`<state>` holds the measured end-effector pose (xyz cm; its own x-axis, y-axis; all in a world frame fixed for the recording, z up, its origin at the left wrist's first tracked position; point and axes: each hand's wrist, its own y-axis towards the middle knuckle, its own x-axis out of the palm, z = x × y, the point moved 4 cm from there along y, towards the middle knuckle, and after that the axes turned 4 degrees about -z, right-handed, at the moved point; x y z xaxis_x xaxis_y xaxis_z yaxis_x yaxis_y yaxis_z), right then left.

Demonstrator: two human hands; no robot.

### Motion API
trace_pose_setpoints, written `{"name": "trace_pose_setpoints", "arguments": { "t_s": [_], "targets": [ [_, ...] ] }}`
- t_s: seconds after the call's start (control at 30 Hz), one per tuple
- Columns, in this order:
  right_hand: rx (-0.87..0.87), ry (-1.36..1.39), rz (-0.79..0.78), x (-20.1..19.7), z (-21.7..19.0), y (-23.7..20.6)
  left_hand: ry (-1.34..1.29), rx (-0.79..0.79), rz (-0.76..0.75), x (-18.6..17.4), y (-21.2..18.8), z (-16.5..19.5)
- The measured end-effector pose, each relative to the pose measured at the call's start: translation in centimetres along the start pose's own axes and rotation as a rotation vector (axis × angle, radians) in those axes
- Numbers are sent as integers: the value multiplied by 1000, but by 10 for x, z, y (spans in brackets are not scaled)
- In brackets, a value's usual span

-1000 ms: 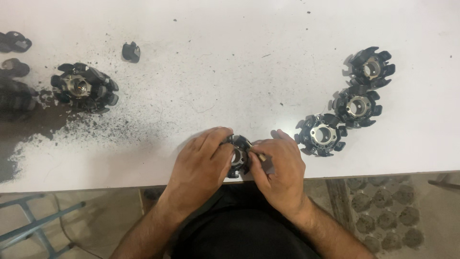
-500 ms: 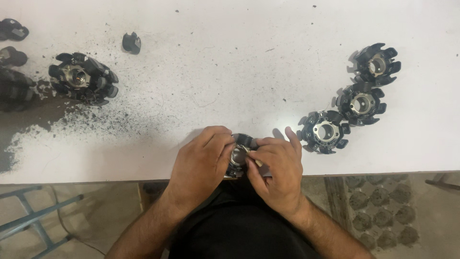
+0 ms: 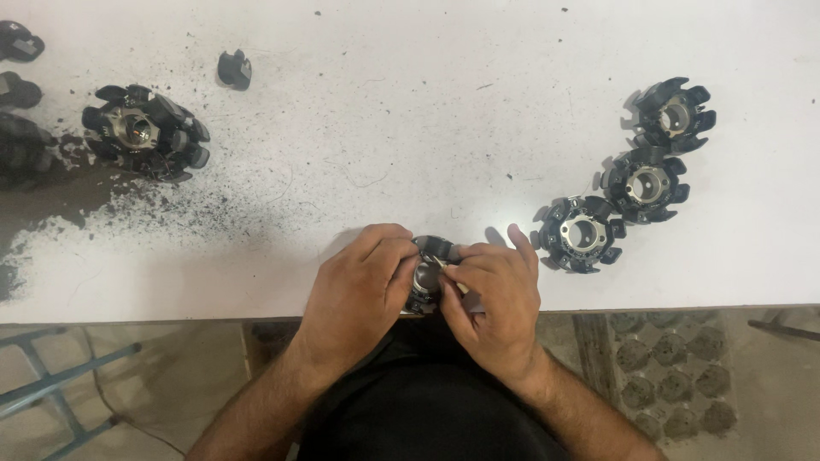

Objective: The person assembles omni-directional wheels at a white workbench. They pick up a wheel hub, insert black roller pieces into its slots one at a time, and use a small stick to press each roller into place, setting finished wheels aside as they go.

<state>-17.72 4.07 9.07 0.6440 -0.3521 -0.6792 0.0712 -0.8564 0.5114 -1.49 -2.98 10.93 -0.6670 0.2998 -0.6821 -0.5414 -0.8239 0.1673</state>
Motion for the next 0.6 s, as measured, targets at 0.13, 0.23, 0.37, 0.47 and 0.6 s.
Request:
{"name": "trace_pose_setpoints", "arguments": {
  "t_s": [0.13,0.23,0.37,0.47,0.6],
  "targets": [
    [-25,-5,-19,0,-2,1,-12,8,-34,-2,-3,-2],
    [-49,11,-2,-2,-5,0,-37,41,-5,-4,-6,-2],
    [-61,2,5,1,-9,0,-85,31,12,-6,-12,-4],
    [-69,-31,-8,5,-12,0,-88,47,49,-8,-16,-5],
    [-50,-45,-10,6,-19,-2,-81,34,31,-7,-19,-9]
  ]
}}
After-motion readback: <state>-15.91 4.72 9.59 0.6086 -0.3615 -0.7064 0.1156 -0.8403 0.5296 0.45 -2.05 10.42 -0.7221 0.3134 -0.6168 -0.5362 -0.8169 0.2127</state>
